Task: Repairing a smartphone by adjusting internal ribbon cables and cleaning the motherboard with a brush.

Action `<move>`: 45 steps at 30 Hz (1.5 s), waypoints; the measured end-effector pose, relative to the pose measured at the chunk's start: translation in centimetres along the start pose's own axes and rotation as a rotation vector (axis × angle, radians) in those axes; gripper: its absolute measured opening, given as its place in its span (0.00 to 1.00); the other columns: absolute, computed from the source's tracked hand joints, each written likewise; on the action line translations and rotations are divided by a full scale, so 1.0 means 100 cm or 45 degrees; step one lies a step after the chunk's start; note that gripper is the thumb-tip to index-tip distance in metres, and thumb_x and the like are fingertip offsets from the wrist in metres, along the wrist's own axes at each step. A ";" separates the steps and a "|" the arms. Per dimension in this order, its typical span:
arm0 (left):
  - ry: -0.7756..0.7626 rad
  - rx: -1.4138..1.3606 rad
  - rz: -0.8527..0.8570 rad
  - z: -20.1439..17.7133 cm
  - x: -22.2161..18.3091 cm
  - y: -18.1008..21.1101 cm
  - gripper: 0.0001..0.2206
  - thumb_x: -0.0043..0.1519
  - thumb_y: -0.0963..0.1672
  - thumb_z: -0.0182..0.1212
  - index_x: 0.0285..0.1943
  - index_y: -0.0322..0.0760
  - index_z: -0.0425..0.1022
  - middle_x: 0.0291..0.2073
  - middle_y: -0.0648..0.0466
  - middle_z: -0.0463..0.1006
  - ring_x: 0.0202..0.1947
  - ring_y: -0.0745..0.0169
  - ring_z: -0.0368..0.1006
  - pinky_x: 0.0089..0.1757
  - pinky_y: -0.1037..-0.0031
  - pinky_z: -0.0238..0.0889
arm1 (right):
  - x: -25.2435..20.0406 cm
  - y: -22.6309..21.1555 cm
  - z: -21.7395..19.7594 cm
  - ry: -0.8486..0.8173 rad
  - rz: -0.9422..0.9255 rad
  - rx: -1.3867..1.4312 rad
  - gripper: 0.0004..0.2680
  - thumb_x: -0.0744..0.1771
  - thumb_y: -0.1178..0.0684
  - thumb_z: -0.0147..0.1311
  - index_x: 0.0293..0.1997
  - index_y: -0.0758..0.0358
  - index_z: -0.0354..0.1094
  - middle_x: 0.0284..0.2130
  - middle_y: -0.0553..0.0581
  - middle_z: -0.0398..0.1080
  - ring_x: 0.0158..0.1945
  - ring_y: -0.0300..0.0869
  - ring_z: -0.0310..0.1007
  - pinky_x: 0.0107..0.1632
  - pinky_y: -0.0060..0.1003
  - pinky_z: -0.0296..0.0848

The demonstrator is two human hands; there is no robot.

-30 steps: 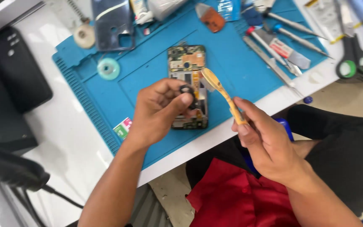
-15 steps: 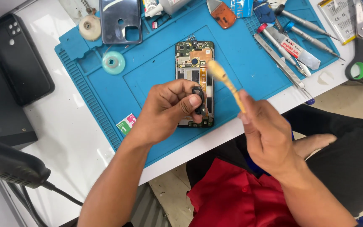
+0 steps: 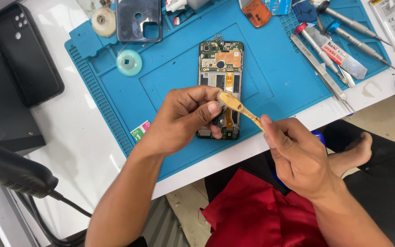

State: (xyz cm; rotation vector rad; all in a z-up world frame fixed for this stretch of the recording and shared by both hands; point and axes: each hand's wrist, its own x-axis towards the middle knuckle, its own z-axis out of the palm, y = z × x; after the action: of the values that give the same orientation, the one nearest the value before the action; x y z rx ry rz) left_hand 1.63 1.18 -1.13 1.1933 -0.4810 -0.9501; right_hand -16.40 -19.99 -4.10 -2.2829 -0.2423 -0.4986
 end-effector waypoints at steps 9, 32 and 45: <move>-0.009 -0.037 0.025 0.001 -0.002 0.006 0.11 0.68 0.45 0.58 0.42 0.30 0.75 0.30 0.56 0.66 0.28 0.69 0.70 0.34 0.76 0.81 | -0.006 0.008 -0.005 -0.005 -0.074 0.116 0.19 0.72 0.69 0.49 0.72 0.62 0.56 0.43 0.67 0.68 0.38 0.47 0.71 0.45 0.35 0.77; -0.038 -0.092 -0.030 -0.002 -0.003 0.012 0.10 0.69 0.46 0.55 0.40 0.35 0.74 0.23 0.57 0.70 0.22 0.66 0.77 0.28 0.79 0.71 | 0.006 0.000 -0.003 -0.031 -0.041 0.076 0.16 0.71 0.70 0.50 0.68 0.65 0.61 0.40 0.65 0.68 0.38 0.46 0.70 0.42 0.33 0.78; -0.068 -0.067 -0.027 -0.004 -0.004 0.008 0.11 0.69 0.48 0.54 0.37 0.39 0.71 0.26 0.58 0.64 0.25 0.65 0.77 0.27 0.80 0.69 | 0.002 0.004 -0.015 0.080 0.087 0.008 0.15 0.73 0.63 0.47 0.71 0.71 0.57 0.38 0.68 0.72 0.41 0.51 0.76 0.50 0.43 0.79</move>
State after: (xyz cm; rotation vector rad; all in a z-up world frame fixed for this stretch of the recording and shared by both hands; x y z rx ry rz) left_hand 2.01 1.82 -0.45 1.1298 -0.4833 -1.0091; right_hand -16.47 -21.30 -3.30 -2.2569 -0.1341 -0.5326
